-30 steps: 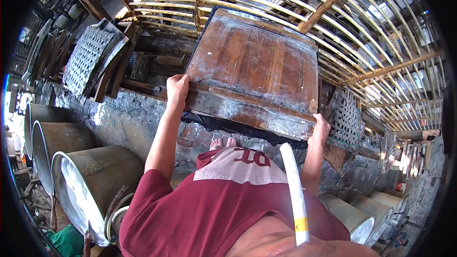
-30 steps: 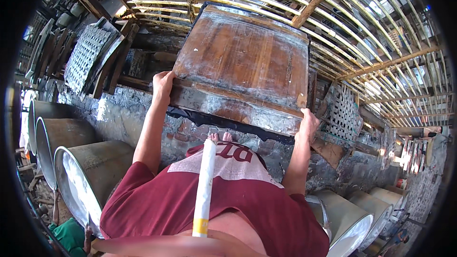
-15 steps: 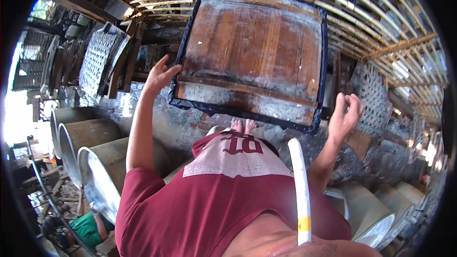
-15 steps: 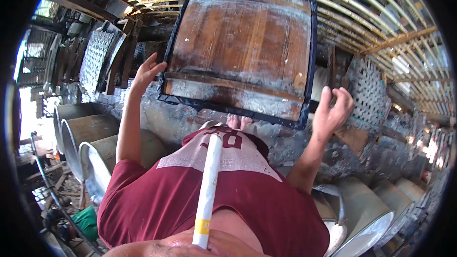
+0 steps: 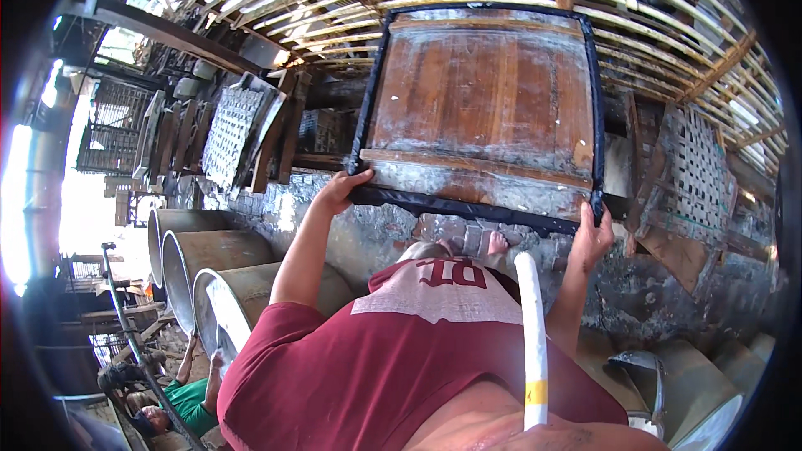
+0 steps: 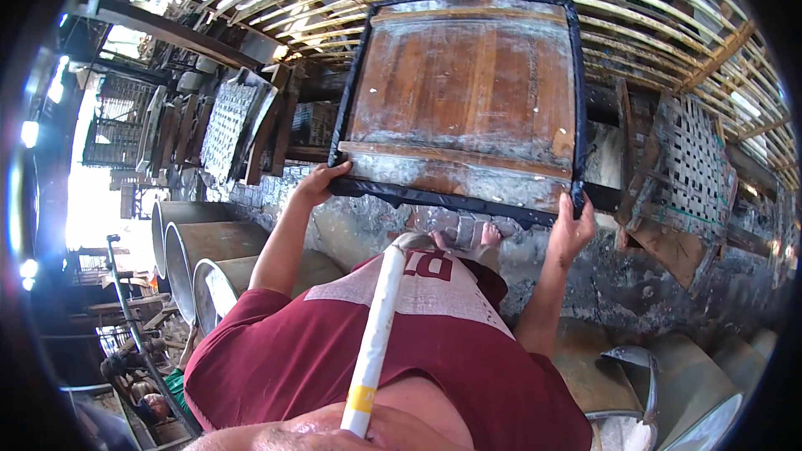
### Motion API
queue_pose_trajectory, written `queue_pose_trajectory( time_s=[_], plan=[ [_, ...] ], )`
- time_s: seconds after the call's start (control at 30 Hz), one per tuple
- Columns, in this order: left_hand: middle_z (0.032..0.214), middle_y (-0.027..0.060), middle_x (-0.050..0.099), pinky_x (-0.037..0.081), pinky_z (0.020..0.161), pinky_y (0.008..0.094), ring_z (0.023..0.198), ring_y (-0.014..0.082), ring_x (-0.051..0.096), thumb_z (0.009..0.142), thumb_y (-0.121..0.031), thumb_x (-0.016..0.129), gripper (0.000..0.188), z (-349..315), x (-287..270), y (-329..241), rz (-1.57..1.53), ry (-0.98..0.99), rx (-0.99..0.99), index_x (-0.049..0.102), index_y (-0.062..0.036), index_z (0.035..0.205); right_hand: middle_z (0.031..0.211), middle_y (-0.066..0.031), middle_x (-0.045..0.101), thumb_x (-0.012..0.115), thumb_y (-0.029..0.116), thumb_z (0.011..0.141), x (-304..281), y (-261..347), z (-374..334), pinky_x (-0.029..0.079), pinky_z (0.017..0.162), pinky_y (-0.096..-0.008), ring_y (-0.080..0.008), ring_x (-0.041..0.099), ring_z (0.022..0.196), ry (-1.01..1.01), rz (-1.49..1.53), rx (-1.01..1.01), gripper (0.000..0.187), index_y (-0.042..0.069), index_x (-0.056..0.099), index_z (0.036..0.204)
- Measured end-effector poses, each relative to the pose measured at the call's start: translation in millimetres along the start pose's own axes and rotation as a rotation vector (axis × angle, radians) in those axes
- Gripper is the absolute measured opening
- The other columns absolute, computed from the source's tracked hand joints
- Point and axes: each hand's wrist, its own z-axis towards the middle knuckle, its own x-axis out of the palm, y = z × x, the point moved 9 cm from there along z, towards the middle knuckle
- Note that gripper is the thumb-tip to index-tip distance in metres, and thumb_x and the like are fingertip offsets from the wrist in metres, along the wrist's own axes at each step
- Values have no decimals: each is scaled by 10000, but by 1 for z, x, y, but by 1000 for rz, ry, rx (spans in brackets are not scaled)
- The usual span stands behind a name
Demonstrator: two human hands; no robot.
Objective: The person processes soy curd by placing a woven mesh and fabric cloth into a wooden mold, folding the cloth over the white curd, and inverting the mold to deposit the slab onto a wooden drying rack.
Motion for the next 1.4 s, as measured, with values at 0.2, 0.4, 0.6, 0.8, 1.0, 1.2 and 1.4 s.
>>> queue_pose_trajectory(
  time_s=[0.2,0.4,0.6,0.8,1.0,1.2,1.4],
  plan=[
    [920,91,687,575,762,329,811,193,688,838,-208,755,336,-1,5,-15,58,78,52,636,14,1059,924,-45,683,728,124,807,-5,-19,-8,462,778,-288,-139,587,811,-137,151,222,293,-35,684,1048],
    [806,36,664,557,654,310,667,170,650,843,-220,724,255,52,-29,-12,-1,117,-46,658,-5,964,910,-53,684,737,168,765,9,13,-41,495,693,-330,-171,615,773,-247,113,234,280,3,719,991],
    [724,50,626,576,616,379,607,215,644,804,-207,726,189,87,-94,-75,98,177,-93,634,-49,852,1037,-155,638,788,259,727,57,13,-150,500,766,-402,-257,611,885,-350,25,294,439,-26,681,1043],
    [676,28,588,487,555,309,585,154,586,791,-245,722,206,74,-119,-70,72,193,-28,630,-68,737,843,-149,674,742,269,813,72,56,-192,471,721,-376,-208,594,752,-377,-190,252,346,-54,683,919],
    [928,137,702,546,778,371,826,252,691,846,-224,672,300,3,-125,18,-56,72,-49,657,18,1022,802,-45,674,705,242,868,42,23,-117,438,718,-285,-114,557,755,-157,-415,79,253,-10,695,884],
    [891,92,688,550,756,348,798,238,684,833,-136,678,229,-39,-117,44,45,60,-24,649,-13,1024,1406,-163,484,595,143,790,155,161,-81,322,1108,-417,-308,424,1331,498,-956,-802,531,10,534,1300],
    [759,3,616,525,667,315,669,168,616,797,-51,657,138,-33,-142,68,-124,-52,-222,629,-68,931,1499,-150,366,559,436,871,189,139,-43,100,1197,-488,-228,303,1419,900,-1078,-947,701,-25,428,1382]
  ],
)
